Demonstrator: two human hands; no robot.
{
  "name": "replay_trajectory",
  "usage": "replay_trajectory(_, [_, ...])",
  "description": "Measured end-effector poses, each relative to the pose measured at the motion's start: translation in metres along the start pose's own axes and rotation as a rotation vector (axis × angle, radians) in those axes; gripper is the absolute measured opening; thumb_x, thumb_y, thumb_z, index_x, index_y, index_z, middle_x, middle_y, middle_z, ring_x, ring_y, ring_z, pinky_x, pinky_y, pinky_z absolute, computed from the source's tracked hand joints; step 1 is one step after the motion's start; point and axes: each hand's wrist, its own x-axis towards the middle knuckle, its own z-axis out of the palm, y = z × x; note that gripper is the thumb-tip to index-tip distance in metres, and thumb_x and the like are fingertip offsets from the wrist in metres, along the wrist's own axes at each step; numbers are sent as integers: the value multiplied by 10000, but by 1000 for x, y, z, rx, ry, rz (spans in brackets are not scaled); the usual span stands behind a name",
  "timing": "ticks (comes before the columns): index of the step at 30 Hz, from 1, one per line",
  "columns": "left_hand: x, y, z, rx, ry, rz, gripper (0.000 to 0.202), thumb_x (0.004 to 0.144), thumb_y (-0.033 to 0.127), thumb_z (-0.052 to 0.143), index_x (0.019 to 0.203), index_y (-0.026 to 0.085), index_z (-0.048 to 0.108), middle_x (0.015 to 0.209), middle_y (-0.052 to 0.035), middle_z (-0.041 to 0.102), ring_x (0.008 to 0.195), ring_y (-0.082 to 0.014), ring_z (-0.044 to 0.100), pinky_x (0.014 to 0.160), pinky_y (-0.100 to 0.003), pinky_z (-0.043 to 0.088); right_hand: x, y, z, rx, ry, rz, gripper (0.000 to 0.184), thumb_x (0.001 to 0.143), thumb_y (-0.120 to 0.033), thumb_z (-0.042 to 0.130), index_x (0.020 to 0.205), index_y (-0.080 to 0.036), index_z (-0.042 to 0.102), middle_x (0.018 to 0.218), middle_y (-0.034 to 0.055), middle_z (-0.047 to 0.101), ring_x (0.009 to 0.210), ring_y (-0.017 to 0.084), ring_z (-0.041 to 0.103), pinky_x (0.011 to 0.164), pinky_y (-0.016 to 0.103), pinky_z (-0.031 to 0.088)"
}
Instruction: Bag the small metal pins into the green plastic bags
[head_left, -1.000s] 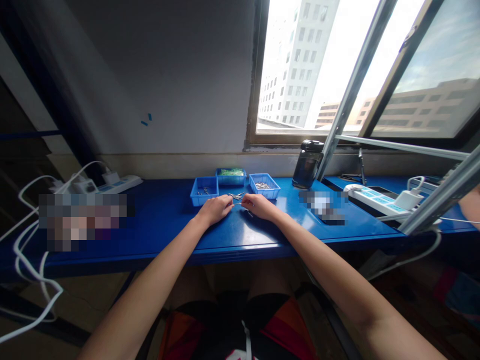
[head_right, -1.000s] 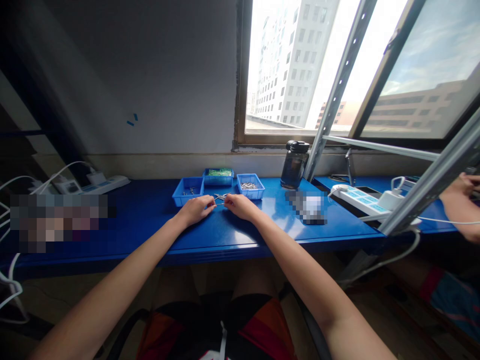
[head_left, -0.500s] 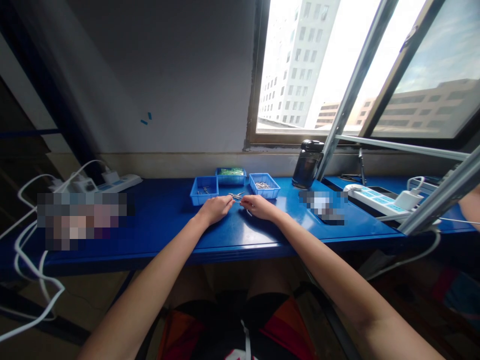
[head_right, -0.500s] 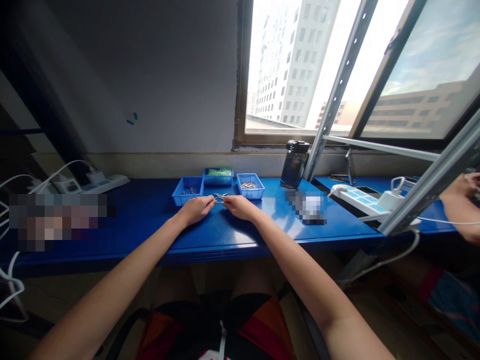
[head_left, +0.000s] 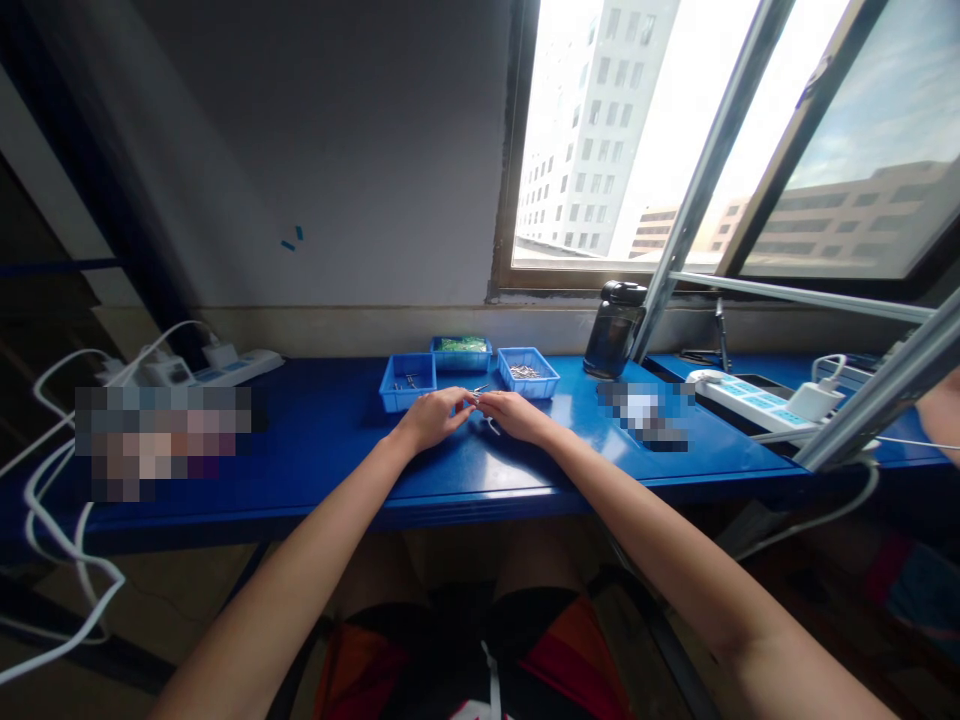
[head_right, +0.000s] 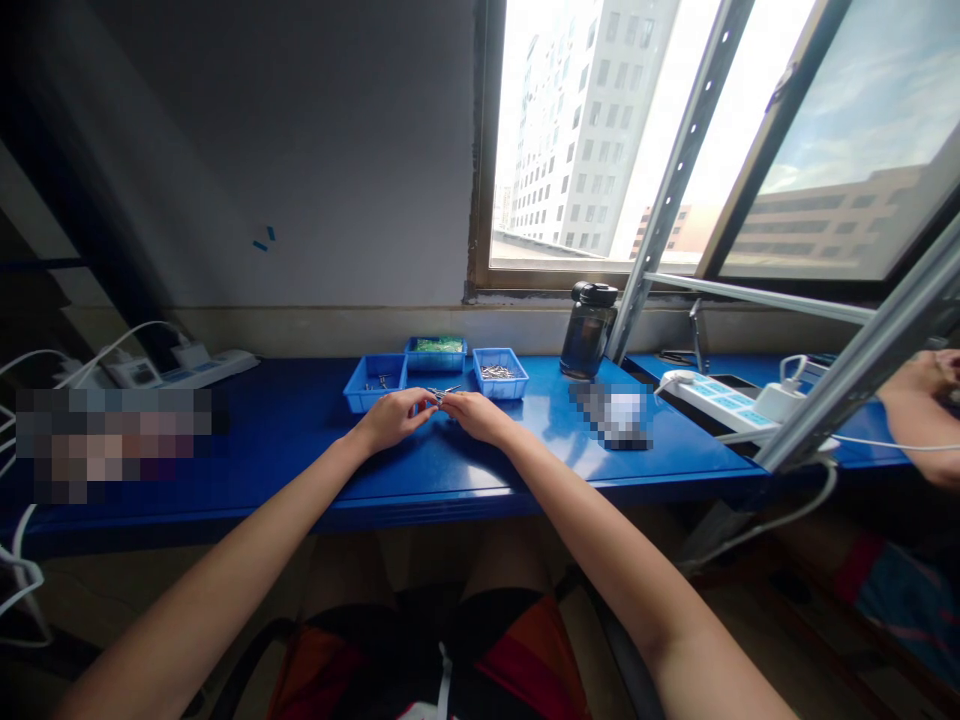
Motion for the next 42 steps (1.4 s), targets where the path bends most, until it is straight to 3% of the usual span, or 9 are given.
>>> replay_trajectory(22, [-5,8,-7,141,-26,147,370,818,250,460,1184,230,511,831,-5,617,741,-147,600,648,-228,444,-1,-10,-2,107,-30,56,319,904,-340,360,955,-156,616,802,43,636,702,123,549,696,240,419])
replay_trajectory(31, [-1,5,-4,210,-18,117,248,878,314,390,964,210,599,852,-20,634,707,-140,603,618,-222,429,0,-10,-2,-45,-23,117,230,860,-297,473,783,-146,628,670,21,596,600,94,488,573,196,344])
replay_trajectory(38, [-1,1,-2,248,-26,-2,265,874,328,380,908,209,614,870,-30,654,729,-165,615,603,-232,427,-1,-6,-6,-62,75,214,228,827,-350,520,793,-154,632,664,18,609,595,93,500,568,191,343])
replay_trajectory(42, [0,0,-1,248,-74,-44,273,874,334,380,898,213,623,865,-36,669,770,-188,625,614,-243,429,0,-9,-8,-21,118,181,218,823,-333,525,823,-145,635,696,27,621,615,96,511,597,194,373])
